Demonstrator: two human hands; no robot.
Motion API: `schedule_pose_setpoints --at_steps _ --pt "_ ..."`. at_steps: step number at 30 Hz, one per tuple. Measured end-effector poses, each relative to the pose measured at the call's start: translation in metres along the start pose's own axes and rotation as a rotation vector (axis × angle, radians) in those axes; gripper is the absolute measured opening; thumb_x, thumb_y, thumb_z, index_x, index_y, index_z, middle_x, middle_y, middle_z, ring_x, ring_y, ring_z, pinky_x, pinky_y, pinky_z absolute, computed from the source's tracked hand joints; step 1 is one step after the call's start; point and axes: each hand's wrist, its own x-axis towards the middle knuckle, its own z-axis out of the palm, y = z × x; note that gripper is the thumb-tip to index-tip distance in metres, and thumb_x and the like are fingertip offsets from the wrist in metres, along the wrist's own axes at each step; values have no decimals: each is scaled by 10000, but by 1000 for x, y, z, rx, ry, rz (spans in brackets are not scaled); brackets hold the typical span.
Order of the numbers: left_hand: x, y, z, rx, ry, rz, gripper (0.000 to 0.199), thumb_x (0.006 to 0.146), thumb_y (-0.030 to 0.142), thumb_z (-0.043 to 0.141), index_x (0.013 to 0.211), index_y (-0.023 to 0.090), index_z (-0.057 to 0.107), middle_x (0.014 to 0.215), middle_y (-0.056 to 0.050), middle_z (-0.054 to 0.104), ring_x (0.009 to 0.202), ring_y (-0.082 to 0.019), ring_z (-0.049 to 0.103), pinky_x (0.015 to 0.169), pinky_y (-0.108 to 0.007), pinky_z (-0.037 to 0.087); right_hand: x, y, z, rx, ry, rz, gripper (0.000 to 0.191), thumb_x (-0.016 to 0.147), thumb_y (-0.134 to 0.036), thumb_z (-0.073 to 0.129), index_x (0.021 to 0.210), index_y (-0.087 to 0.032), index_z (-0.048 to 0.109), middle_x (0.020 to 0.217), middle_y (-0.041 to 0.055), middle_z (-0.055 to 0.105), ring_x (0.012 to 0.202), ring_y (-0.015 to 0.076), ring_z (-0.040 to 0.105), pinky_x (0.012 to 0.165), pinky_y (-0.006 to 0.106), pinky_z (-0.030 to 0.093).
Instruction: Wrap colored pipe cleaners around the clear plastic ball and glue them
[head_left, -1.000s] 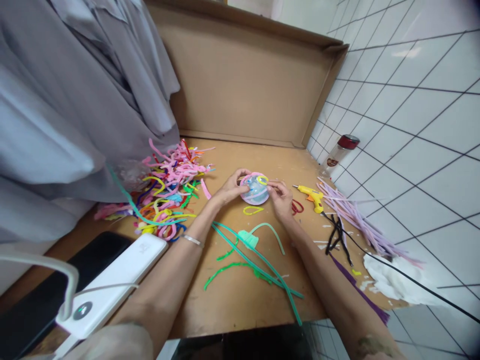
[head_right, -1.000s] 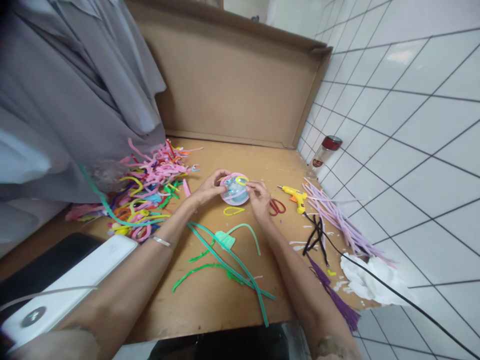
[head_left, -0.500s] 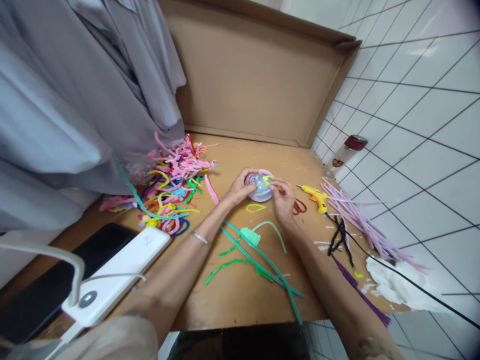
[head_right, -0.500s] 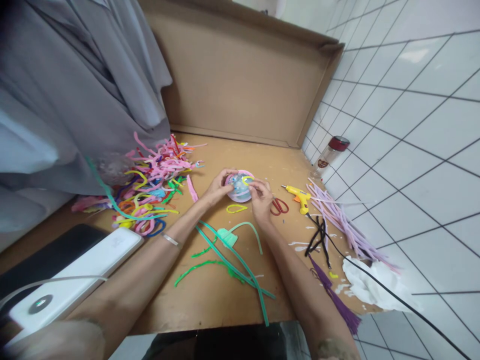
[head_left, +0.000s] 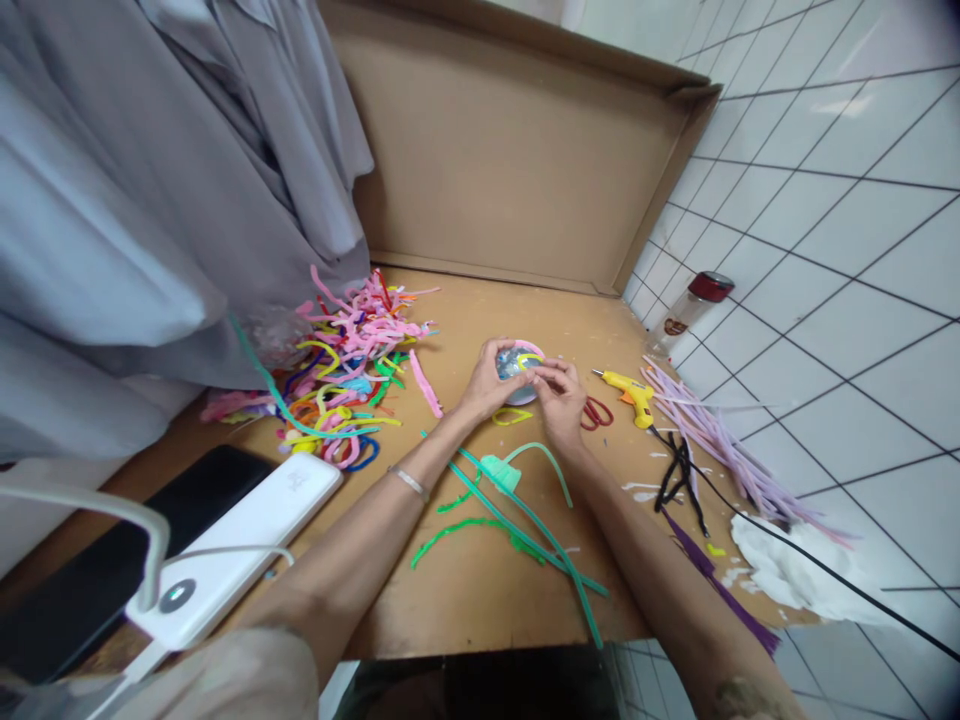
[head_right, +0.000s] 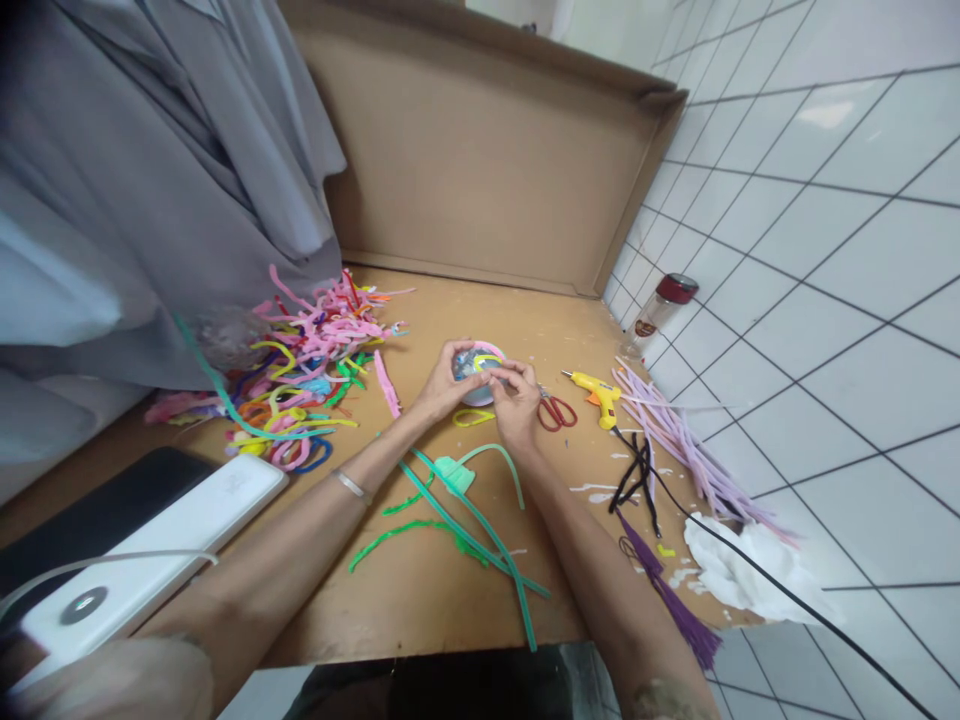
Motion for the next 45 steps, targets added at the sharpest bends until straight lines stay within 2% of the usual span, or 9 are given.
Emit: schedule_pose_setpoints --at_steps 4,7,10,14,22,35,41,45 --pt "-1 4 2 12 11 9 559 755 385 730 1228 197 500 1414 -140 511 1347 -287 494 1154 -461 383 -1 -2 -1 -27 -20 -19 164 825 -294 641 900 -239 776 1075 77 678 1067 232 636 981 418 531" --pt "-3 8 3 42 12 20 514 754 319 689 1220 193 513 1397 -133 520 1367 -285 478 1176 -465 359 -1 -2 -3 -47 -4 8 271 829 -322 627 1053 -232 748 1126 94 668 1046 236 639 926 407 551" --pt "-4 12 3 71 -5 30 511 754 300 671 1230 187 521 1413 -140 516 1389 -292 457 1190 -475 336 0 0 -5 -81 -21 6 367 824 -368 645 1151 -228 734 1164 107 629 1082 249 619 953 421 537" --pt "-5 14 3 82 -14 30 498 772 294 653 1244 200 525 1443 -140 509 1385 -300 460 1182 -501 338 4 2 -8 -92 -77 -19 352 825 -387 665 1129 -241 764 1131 91 614 1099 246 605 986 423 521" --pt "-7 13 2 152 -58 95 482 833 362 627 1270 201 502 1462 -154 500 1402 -300 445 1177 -507 339 9 3 -11 -51 -58 -41 258 806 -406 715 1001 -266 811 1052 66 642 1006 214 624 877 375 556" --pt "-8 11 4 196 -64 162 454 838 314 574 1267 195 487 1441 -165 495 1400 -304 442 1197 -534 310 10 -2 -14 -59 -79 -48 222 800 -410 740 952 -269 820 1033 67 637 1006 215 620 841 369 554" --pt "-10 11 5 191 -48 163 399 887 328 523 1265 205 487 1438 -154 500 1406 -282 433 1202 -517 302 14 -4 -17 -74 -124 -66 223 803 -422 731 952 -281 820 1016 62 630 990 210 615 771 337 551" --pt "-12 14 7 206 -16 158 360 915 342 495 1247 203 500 1401 -156 526 1391 -283 446 1190 -510 315 14 -7 -18 -78 -148 -72 214 815 -411 723 961 -290 821 1021 62 630 992 210 614 793 344 556"
